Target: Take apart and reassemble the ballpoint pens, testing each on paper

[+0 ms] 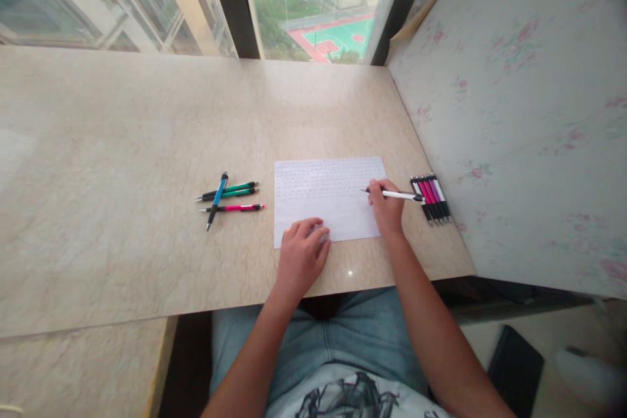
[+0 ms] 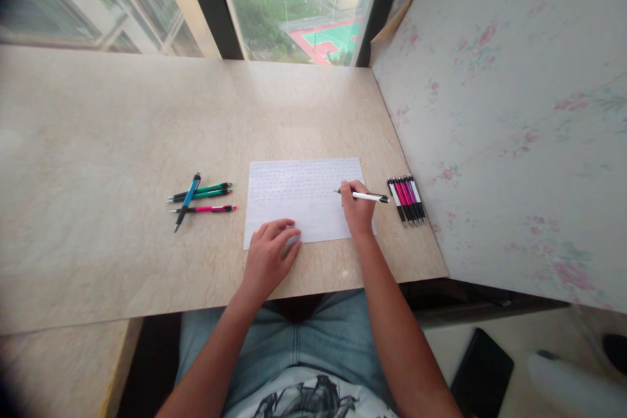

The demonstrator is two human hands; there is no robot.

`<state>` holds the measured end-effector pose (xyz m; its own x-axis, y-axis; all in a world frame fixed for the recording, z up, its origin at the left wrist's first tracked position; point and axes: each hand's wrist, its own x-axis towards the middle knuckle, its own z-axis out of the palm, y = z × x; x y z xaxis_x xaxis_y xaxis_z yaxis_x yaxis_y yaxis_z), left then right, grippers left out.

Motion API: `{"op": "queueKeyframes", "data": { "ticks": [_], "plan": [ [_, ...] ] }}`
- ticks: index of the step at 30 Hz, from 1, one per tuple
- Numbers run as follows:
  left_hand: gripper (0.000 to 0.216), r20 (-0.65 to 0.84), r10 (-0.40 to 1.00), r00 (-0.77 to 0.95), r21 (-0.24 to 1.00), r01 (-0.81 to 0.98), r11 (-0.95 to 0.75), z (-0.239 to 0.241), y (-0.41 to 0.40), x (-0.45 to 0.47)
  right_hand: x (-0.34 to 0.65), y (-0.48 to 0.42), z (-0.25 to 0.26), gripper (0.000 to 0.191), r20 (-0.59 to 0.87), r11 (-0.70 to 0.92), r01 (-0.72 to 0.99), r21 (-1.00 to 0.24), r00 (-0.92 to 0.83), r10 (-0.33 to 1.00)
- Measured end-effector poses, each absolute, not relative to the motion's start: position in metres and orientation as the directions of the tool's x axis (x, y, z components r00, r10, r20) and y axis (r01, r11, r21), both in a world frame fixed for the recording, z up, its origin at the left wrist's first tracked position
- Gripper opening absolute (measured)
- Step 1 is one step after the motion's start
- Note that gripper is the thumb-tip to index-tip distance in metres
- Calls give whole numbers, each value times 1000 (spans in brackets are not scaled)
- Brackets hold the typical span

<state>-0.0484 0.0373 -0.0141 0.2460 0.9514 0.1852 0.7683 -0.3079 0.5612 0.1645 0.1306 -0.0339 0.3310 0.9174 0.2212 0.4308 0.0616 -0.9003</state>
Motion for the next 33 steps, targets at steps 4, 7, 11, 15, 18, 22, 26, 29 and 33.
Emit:
{"op": "queueKeyframes", "data": {
  "ticks": [4,7,11,15,18,22,26,29,33],
  "plan": [
    [17,181,951,252,562,767,-311,-15,37,-48,170,133,-34,32,147,93,169,-981,344,927],
    [17,182,952,248,561,769,-307,-14,36,-48,172,131,-28,30,60,71,-15,-997,362,930],
    [17,187,950,250,554,772,-312,-13,36,-47,171,111,-10,25,-40,41,-250,-967,310,950],
    [18,191,949,250,544,778,-315,-13,35,-48,163,81,3,66,-128,-68,-329,-942,164,978],
    [19,202,946,254,530,784,-324,-14,36,-48,159,62,3,91,-173,-112,-355,-928,146,974],
    [20,212,943,256,518,789,-330,-14,36,-47,163,46,-3,106,-194,-110,-380,-918,191,962],
    [22,253,935,246,526,777,-347,-15,35,-47,169,37,-5,108,-181,-119,-373,-920,135,974],
    [21,329,922,204,566,739,-366,-18,33,-49,168,35,-6,101,-166,-121,-345,-931,105,980],
    [19,368,918,144,669,645,-369,-16,30,-50,160,35,-6,95,-153,-91,-359,-929,149,977]
  ]
}}
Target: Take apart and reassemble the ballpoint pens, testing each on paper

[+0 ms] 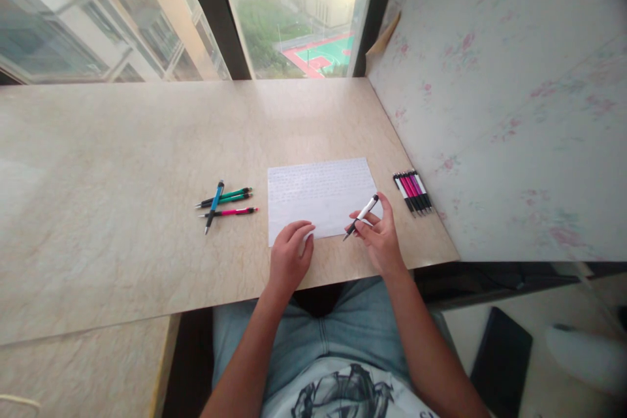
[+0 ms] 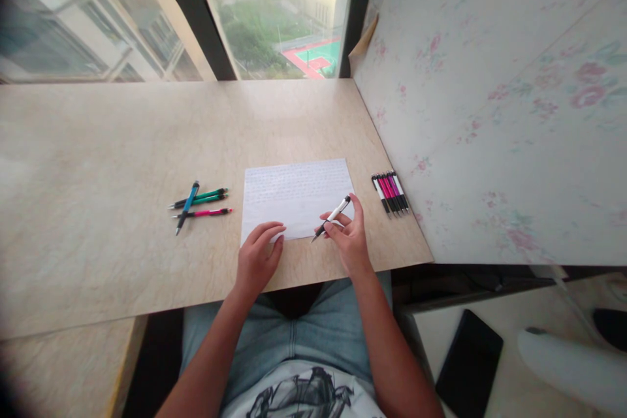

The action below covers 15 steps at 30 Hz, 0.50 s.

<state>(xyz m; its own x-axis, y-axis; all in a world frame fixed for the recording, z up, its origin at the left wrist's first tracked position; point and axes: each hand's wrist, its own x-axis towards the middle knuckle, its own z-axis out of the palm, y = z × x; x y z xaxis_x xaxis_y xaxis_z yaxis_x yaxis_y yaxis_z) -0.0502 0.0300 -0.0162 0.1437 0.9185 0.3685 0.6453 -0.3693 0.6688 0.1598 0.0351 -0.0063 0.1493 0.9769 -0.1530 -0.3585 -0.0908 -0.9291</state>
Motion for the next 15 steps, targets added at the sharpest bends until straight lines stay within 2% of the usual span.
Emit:
{"op": "queueKeyframes", "data": {
  "ticks": [8,15],
  "plan": [
    [16,223,957,185,842,457,-285,-8,18,-34,150,34,-6,90,-123,-55,-352,-935,174,977],
    [16,147,962,232,861,448,-240,-12,17,-33,148,34,-8,92,-120,-61,-348,-935,151,981]
  ]
}}
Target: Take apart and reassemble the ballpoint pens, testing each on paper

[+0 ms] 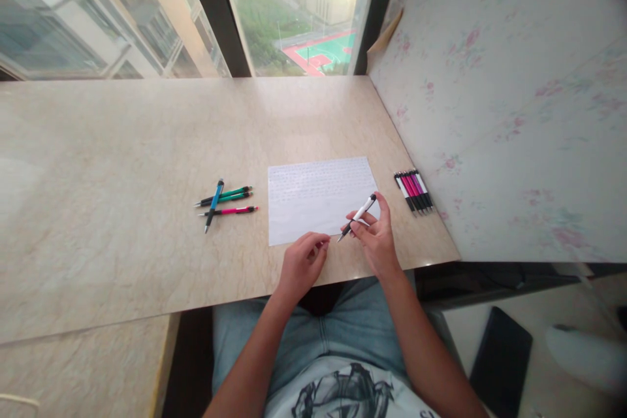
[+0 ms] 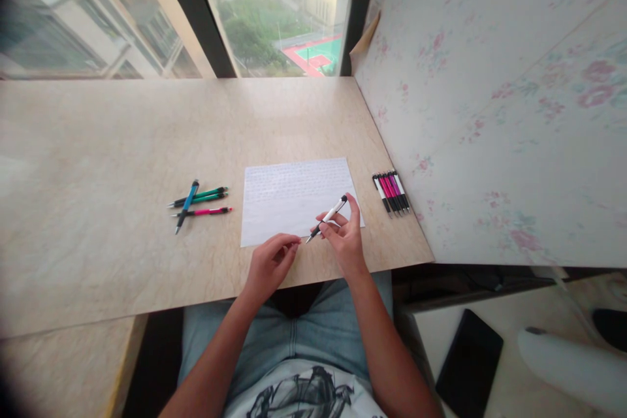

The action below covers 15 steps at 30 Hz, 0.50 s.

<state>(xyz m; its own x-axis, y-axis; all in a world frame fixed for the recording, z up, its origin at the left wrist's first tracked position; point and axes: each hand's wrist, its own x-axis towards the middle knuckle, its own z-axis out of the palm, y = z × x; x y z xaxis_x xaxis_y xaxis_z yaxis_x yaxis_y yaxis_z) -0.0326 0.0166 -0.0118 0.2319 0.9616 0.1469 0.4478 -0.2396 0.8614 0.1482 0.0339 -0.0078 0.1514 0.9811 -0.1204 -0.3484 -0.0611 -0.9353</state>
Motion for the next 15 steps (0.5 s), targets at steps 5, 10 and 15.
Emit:
{"op": "queueKeyframes", "data": {
  "ticks": [5,10,15],
  "plan": [
    [16,138,956,260,854,458,-248,-15,16,-33,146,34,-9,101,-128,-71,-336,-939,148,981],
    [15,153,953,262,853,452,-261,-16,17,-33,147,34,-8,101,-132,-69,-330,-941,175,976],
    [14,162,951,264,852,449,-270,-18,17,-33,150,35,-14,81,-130,-74,-293,-953,177,975]
  ]
}}
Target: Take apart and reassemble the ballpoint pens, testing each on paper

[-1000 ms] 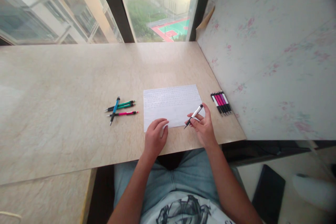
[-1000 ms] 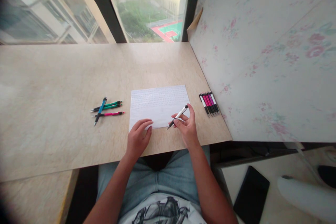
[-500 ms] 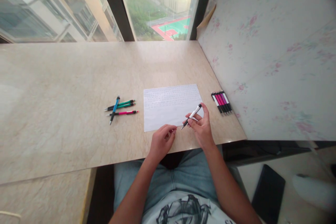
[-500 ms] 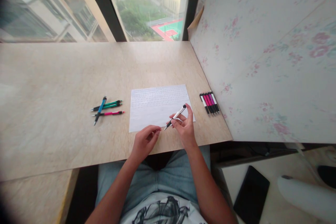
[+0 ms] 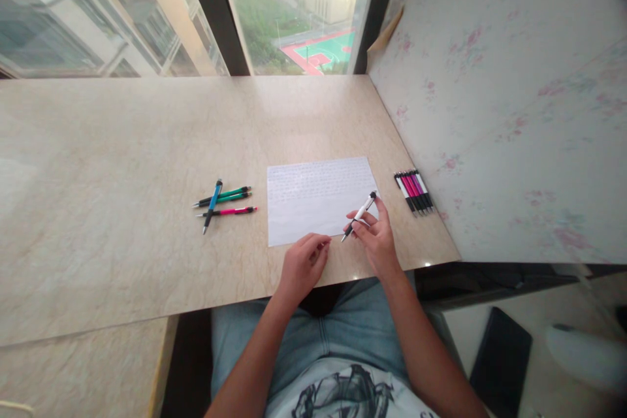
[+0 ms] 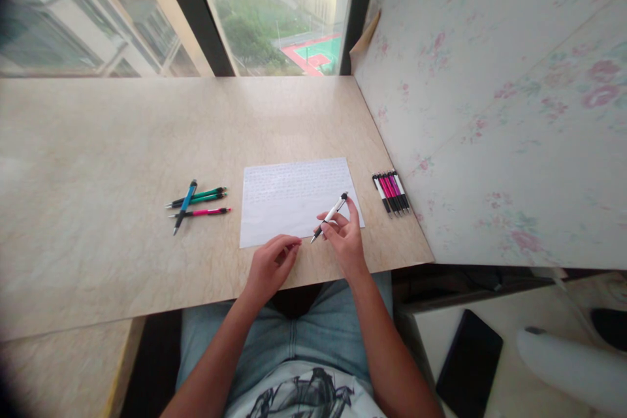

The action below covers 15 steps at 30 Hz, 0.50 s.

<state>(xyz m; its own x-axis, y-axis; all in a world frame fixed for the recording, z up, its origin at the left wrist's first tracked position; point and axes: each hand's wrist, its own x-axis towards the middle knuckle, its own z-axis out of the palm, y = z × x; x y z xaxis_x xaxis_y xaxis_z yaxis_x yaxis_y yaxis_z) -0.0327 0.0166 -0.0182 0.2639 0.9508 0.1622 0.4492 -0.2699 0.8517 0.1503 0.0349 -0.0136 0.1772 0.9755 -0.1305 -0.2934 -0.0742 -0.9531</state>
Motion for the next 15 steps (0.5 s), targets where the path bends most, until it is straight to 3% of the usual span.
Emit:
{"op": "queueKeyframes", "data": {
  "ticks": [5,11,15],
  "plan": [
    [14,161,950,268,848,455,-272,-19,17,-33,159,38,-18,36,-137,-98,-175,-980,226,964],
    [14,153,950,272,850,454,-267,-19,17,-34,199,46,-20,37,-29,-102,170,-980,385,923],
    [14,151,949,277,845,462,-269,-18,17,-34,238,57,-17,33,159,-122,580,-806,410,898]
  ]
}}
